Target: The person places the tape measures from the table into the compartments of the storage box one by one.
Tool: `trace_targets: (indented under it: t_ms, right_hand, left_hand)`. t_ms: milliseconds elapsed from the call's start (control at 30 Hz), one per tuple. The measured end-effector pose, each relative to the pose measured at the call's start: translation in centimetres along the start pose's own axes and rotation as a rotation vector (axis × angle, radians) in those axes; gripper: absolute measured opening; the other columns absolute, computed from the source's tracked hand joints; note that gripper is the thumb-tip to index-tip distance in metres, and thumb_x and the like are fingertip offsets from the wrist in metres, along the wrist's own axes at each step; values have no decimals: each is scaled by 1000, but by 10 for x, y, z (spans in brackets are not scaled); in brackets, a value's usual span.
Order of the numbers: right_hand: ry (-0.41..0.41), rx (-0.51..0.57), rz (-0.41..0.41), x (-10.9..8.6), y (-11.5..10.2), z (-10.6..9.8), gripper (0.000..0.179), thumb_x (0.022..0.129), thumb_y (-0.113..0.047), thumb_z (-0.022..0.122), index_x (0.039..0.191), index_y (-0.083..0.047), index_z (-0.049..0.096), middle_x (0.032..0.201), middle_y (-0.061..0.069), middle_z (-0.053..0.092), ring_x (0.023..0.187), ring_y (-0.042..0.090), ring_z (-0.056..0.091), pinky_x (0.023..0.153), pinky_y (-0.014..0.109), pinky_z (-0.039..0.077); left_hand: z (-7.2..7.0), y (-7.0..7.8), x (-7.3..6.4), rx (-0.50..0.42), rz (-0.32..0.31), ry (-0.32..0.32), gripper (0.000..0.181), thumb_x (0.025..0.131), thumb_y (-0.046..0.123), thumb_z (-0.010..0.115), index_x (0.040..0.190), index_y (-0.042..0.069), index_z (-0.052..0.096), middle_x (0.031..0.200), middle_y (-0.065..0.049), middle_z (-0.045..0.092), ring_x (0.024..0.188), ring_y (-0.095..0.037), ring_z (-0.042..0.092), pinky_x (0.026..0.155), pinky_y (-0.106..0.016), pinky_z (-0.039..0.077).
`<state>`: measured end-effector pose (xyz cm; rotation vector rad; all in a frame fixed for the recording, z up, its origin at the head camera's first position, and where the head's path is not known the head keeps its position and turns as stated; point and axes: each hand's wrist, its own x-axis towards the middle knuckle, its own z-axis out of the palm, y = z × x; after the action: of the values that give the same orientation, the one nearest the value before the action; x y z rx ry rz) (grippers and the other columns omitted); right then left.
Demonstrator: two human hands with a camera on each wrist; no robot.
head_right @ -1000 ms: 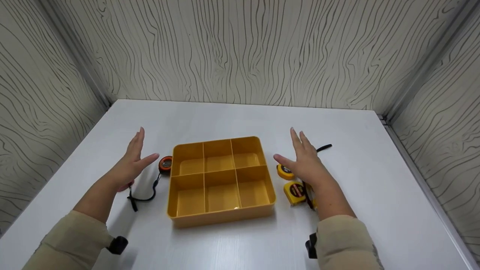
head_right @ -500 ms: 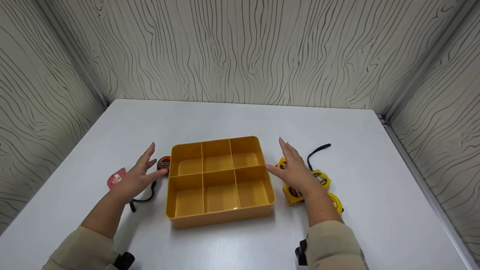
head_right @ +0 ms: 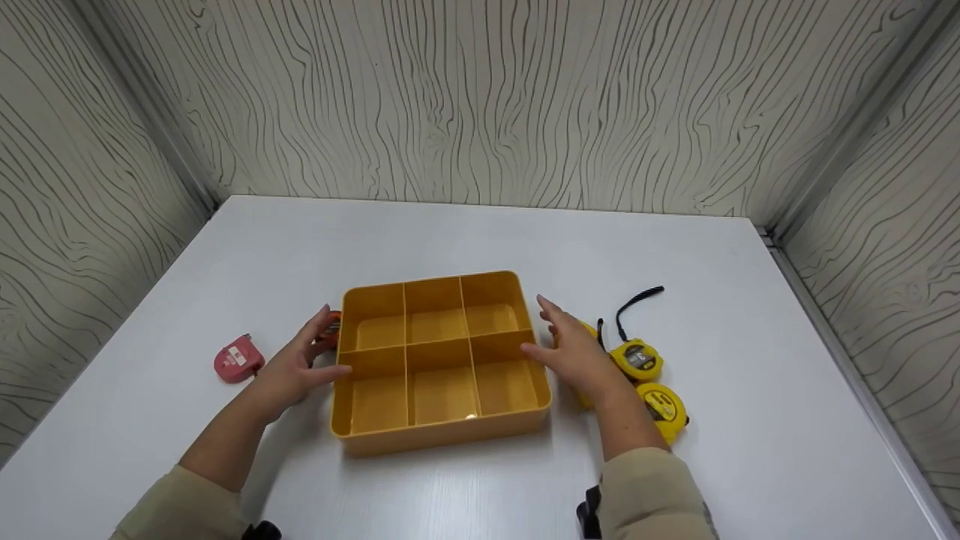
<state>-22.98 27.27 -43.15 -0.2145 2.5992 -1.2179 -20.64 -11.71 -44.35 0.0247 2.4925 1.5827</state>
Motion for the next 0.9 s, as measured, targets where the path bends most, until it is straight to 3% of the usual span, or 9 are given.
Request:
trace_targets:
  t_ms: [200,433,900]
  right_hand:
    - [-25,42,19,1,1,5,76,85,-48,58,146,-24,20,144,11,32,127,32,37,101,50,34]
    - [-43,154,-4,2,3,7,66,87,-41,58,143,-19,31,140,6,39,122,26,43,100,44,38]
    - [-56,228,51,2,5,6,64,86,-38,61,142,-24,32,138,3,40,125,25,40,101,44,36]
  left_hand:
    - [4,-5,-1,-32,-19,-23,87,72,33,77,144,30,27,145,0,32,129,-24,35,104,-50,29]
    - [3,-11,1,-97,-15,-54,84,74,30,76,143,29,29,140,-1,40,125,-23,40,102,-45,35]
    - [2,-9,3,-88,-19,-81,80,77,28,73,144,27,28,141,-2,38,126,-23,40,101,-45,35]
